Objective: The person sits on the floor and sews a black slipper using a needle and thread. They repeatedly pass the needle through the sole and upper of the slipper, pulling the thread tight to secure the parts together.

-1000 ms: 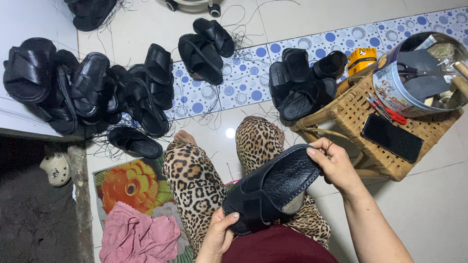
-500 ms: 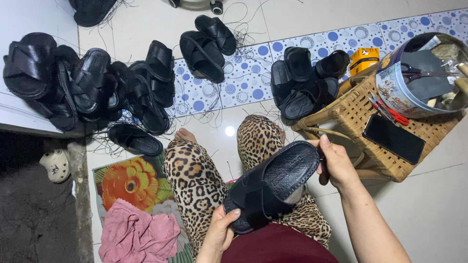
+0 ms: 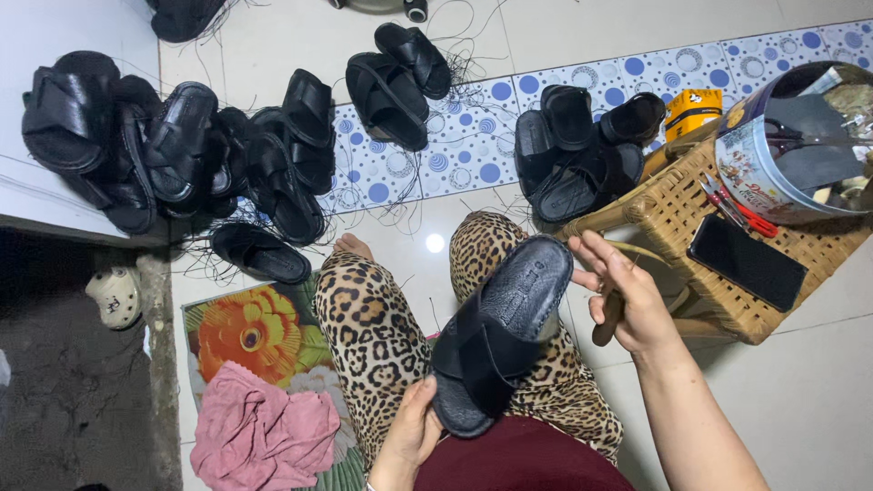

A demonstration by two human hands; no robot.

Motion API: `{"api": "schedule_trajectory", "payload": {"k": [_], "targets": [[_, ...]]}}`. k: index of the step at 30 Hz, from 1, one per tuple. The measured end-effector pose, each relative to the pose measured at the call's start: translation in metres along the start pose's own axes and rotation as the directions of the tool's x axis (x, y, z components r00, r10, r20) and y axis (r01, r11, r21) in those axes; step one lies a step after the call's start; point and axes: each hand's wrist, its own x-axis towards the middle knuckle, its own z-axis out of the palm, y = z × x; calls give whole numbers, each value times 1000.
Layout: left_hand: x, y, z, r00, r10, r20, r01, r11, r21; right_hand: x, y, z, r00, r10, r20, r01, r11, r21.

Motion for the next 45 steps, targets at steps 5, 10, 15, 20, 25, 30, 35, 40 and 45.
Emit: {"api": "schedule_trajectory", "payload": {"k": [5,10,15,20,25,30,35,40,45], "targets": [[-9,19,24,984,33,176,-21,997,-70,-22,-37,50,999,38,-30,-47,897,-439],[-14,48,88,947,176,269,-140,979,-149,-33,-41,60,902,-371,-220,68,626,-777],[-10,53,130,947,157,279,-161,987,-8,-49,-28,70,978,-183,-104,54,696,-716],[-2,43,140,936,140,322,-167,984,60,-42,27,71,948,217,231,-26,781,-624],[-17,55,135,936,272,224,-328,446,833,-22,33,71,996,60,59,-55,994,-92],[-19,72,142,859,509,53,-456,716,529,-23,35,52,1000,7,-11,-9,986,-165],[-5,47,154,957,254,140,-285,913,291,-33,35,69,1000,-15,-25,11,987,-162],[-23,48,141,837,-262,481,64,919,389,-16,-10,79,959,-217,180,281,708,-648],[-74,93,136,801,-240,549,-104,847,521,16,-59,103,889,-220,402,453,288,-844]]}}
